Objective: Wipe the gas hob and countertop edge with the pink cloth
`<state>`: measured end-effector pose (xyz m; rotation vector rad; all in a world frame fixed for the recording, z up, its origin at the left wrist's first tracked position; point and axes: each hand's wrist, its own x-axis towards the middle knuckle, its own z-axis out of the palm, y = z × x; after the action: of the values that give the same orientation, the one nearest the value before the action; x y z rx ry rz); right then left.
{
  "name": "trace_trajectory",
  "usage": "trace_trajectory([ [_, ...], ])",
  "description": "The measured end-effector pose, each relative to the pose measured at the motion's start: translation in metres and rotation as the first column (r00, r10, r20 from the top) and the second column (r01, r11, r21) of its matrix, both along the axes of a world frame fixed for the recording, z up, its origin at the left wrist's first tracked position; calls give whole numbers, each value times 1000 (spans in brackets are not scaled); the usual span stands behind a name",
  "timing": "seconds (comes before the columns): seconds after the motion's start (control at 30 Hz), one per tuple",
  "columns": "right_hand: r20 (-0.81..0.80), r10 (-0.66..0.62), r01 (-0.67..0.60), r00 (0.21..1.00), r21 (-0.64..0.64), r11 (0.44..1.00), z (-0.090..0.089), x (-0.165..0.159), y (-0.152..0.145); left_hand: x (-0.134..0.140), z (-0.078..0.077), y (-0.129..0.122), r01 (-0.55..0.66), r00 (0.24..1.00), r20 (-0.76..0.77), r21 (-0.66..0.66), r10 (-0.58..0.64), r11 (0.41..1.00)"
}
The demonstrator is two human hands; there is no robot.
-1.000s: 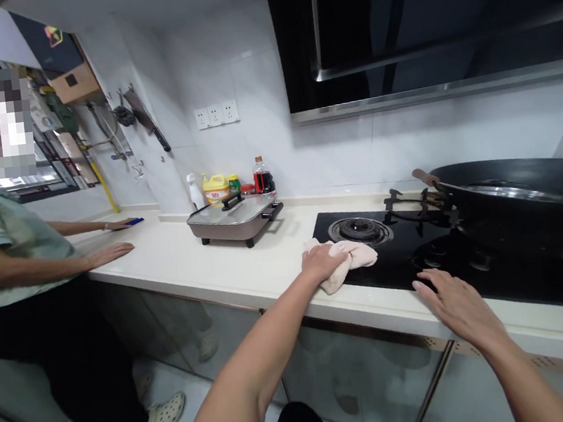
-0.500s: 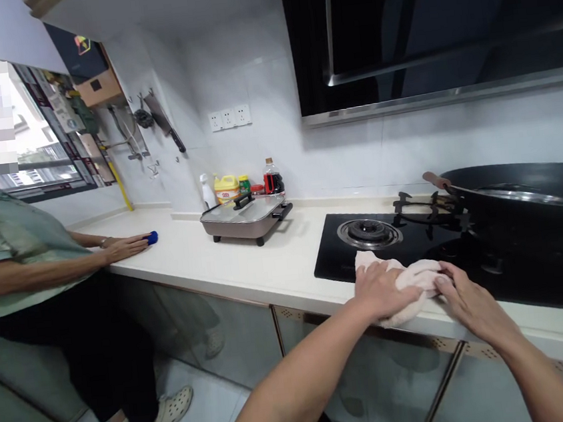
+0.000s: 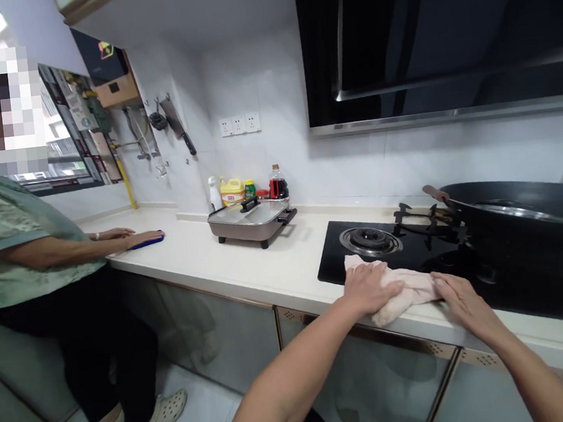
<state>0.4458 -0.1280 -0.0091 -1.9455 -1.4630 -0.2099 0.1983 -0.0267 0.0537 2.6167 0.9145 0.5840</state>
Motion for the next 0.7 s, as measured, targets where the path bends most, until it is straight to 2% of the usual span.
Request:
trace_trajectory([
  [0.1, -83, 4, 2, 997, 81, 997, 14, -19, 1, -21, -2, 6, 48, 998, 30, 18, -48, 999],
  [0.17, -10, 45, -44, 999, 87, 995, 24, -46, 4, -37, -1, 14, 4, 1000, 23, 55, -6, 998],
  [0.23, 102, 94, -95, 990, 8, 995, 34, -78, 13, -56, 1, 23, -48, 999, 18, 93, 46, 995],
  [0.37, 207, 113, -62, 972, -239, 969, 52, -123, 38, -95, 3, 43, -155, 988, 13, 128, 155, 980],
  [0.5, 157, 175, -109, 972, -358, 927, 63, -123, 57, -114, -2, 53, -230, 973, 13, 134, 231, 964],
  [0.7, 118, 149, -107, 982, -304, 947, 63, -85, 63, -113, -6, 55, -254, 967, 31, 92, 252, 963],
])
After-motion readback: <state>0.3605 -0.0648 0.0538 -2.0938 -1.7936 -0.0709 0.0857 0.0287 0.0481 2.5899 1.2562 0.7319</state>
